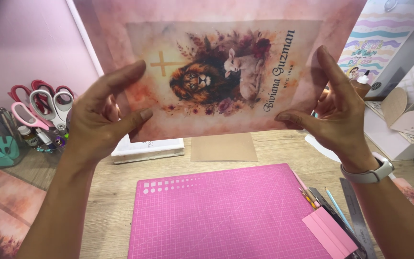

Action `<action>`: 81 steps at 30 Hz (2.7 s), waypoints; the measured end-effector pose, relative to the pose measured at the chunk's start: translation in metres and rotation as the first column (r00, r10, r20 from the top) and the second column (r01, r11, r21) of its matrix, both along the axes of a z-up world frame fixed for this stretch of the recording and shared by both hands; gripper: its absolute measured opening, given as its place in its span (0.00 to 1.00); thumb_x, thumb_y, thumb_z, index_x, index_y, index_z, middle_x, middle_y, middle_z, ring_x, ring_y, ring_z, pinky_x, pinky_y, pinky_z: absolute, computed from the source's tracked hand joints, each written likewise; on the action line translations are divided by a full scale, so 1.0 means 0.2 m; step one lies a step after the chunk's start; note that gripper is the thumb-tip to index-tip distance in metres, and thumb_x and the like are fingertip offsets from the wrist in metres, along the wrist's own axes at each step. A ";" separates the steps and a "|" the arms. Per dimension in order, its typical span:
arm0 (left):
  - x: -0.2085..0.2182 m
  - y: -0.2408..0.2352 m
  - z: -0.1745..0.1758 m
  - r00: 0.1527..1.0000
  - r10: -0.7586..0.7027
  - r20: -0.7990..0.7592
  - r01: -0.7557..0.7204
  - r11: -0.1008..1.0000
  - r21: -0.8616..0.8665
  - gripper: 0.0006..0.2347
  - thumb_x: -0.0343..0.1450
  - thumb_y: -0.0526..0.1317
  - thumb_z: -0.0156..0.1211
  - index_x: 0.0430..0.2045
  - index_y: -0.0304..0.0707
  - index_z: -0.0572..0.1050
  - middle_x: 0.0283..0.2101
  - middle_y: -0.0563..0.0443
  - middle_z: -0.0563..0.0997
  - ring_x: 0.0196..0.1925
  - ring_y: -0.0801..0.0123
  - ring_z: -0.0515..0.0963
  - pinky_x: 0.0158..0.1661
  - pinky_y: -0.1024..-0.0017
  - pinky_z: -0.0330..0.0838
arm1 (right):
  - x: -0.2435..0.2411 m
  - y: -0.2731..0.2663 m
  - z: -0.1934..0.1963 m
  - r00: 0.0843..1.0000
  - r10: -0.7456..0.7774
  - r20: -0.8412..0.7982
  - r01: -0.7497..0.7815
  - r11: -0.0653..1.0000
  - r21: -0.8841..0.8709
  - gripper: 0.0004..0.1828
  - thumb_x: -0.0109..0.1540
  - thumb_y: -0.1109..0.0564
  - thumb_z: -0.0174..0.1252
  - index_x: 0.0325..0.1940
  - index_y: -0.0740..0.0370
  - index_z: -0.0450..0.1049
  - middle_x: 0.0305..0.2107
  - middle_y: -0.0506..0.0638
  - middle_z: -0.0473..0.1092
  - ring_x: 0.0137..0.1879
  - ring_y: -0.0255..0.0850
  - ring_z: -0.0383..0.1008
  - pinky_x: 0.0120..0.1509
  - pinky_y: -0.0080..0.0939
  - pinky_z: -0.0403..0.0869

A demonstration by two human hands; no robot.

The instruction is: Assembling a book cover by adhering printed paper to cardboard and marking measurements with a pencil.

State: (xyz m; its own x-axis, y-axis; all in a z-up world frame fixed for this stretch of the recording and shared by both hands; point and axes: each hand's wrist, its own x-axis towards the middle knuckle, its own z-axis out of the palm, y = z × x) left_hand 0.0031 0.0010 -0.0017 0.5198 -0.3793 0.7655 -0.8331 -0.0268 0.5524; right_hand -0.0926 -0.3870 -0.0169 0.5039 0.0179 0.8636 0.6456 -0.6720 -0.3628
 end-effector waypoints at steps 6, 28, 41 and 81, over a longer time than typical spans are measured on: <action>0.01 -0.01 0.01 0.999 -0.015 -0.039 0.013 0.998 -0.055 0.27 0.69 0.27 0.68 0.64 0.36 0.68 0.57 0.46 0.79 0.18 0.84 0.72 0.21 0.89 0.73 | -0.01 0.01 0.01 1.000 -0.003 0.001 0.003 1.000 -0.020 0.60 0.49 0.67 0.77 0.80 0.65 0.51 0.78 0.57 0.51 0.36 0.24 0.62 0.27 0.23 0.66; 0.02 0.08 -0.42 1.000 -0.013 0.018 0.012 0.997 0.074 0.20 0.63 0.33 0.73 0.47 0.44 0.72 0.39 0.43 0.86 0.37 0.67 0.87 0.42 0.70 0.82 | -0.06 -0.12 -0.30 0.930 0.306 -0.202 -0.357 0.884 -0.303 0.27 0.64 0.37 0.52 0.51 0.60 0.79 0.49 0.54 0.78 0.56 0.48 0.77 0.73 0.58 0.73; -0.17 0.22 -1.16 0.671 -0.432 0.603 -0.041 0.790 0.611 0.13 0.76 0.25 0.52 0.54 0.25 0.75 0.53 0.40 0.82 0.54 0.56 0.84 0.60 0.57 0.76 | -0.17 -0.04 -0.92 0.939 0.310 -0.146 -0.266 0.391 -0.881 0.18 0.69 0.65 0.49 0.64 0.64 0.71 0.55 0.55 0.73 0.62 0.46 0.76 0.67 0.51 0.75; -0.47 0.22 -1.39 0.990 0.017 0.142 -0.115 0.690 0.715 0.38 0.72 0.63 0.65 0.70 0.36 0.61 0.74 0.38 0.63 0.74 0.50 0.64 0.64 0.57 0.63 | -0.60 0.14 -1.40 0.663 -0.282 -0.693 -0.058 0.904 -0.423 0.53 0.51 0.41 0.72 0.77 0.51 0.57 0.76 0.45 0.54 0.82 0.42 0.49 0.81 0.52 0.51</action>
State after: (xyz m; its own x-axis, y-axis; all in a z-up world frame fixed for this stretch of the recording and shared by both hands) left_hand -0.0909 0.0459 -0.2804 0.4926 -0.8065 0.3270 -0.8687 -0.4327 0.2411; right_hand -0.2127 -0.3590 -0.2973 0.9776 0.1508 0.1469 0.1962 -0.9060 -0.3752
